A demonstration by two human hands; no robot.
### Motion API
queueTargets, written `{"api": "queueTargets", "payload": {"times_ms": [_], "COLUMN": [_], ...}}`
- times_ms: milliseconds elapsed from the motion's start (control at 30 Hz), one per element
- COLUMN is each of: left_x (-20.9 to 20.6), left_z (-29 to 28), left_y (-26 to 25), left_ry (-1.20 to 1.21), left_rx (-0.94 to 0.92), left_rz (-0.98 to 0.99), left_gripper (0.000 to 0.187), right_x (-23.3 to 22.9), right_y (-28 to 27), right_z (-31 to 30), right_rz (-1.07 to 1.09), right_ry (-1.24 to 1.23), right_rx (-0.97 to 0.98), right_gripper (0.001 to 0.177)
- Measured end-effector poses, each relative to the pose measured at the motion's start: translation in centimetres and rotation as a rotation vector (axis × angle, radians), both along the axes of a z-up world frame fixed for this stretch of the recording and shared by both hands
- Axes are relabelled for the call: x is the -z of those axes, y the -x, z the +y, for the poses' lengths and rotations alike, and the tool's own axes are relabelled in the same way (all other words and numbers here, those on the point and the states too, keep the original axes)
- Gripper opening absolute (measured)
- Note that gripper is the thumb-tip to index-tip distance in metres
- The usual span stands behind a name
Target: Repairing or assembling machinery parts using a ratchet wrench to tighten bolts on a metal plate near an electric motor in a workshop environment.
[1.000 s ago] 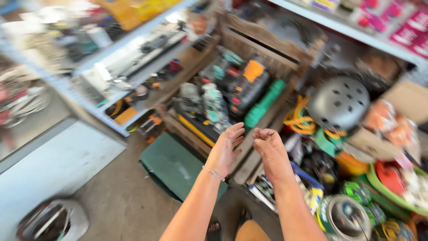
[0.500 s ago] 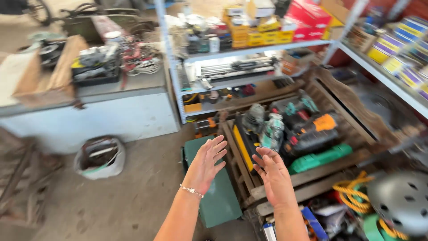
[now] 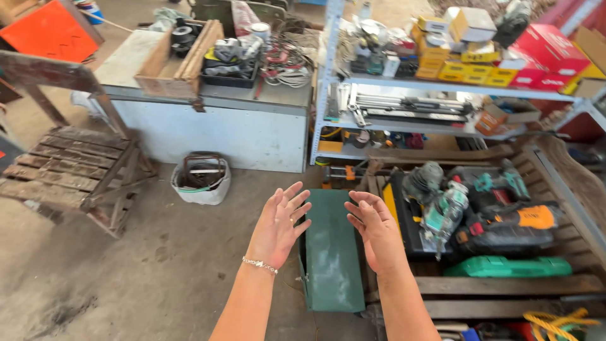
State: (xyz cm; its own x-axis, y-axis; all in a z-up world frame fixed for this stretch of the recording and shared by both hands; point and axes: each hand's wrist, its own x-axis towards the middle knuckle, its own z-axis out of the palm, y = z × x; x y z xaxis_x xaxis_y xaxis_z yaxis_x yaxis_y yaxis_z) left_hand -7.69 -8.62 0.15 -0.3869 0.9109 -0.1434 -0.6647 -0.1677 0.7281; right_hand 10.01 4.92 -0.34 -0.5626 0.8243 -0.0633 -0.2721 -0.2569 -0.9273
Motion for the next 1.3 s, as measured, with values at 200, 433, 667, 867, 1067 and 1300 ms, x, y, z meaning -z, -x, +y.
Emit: {"api": "queueTargets", "payload": {"times_ms": [200, 433, 667, 867, 1067, 1300], "left_x": [0.2, -0.2, -0.3, 0.1, 1.1, 0.7], "left_z": [-4.7, -10.3, -15.0, -17.2, -17.8, -17.1], "left_y": [7.8, 19.1, 28.1, 33.8, 39.7, 48.0], "left_ry": [-0.01, -0.029, -0.046, -0.076, -0.086, -0.041], "left_rx": [-0.065, -0.139, -0.208, -0.281, -0.339, -0.471], "left_rz": [-0.023, -0.036, -0.032, -0.047, -0.061, -0.046], "left_gripper": [0.079, 0.078, 0.083, 0.091, 0.1, 0.103], "right_x": [1.4, 1.0, 0.5, 0.6, 1.8, 2.3], "right_y": [8.5, 21.0, 32.0, 39.5, 47.8, 59.3], "right_z": [-2.7, -7.4, -11.4, -12.4, -11.6, -9.2], "right_rz": [0.016, -0.009, 0.045, 0.057, 0.069, 0.118], "right_ry": [0.013, 0.049, 0.045, 0.028, 0.044, 0.093], "right_rx": [-0.03, -0.051, -0.15, -0.258, -0.351, -0.495], "right_gripper": [0.022, 0.018, 0.018, 0.019, 0.021, 0.021]}}
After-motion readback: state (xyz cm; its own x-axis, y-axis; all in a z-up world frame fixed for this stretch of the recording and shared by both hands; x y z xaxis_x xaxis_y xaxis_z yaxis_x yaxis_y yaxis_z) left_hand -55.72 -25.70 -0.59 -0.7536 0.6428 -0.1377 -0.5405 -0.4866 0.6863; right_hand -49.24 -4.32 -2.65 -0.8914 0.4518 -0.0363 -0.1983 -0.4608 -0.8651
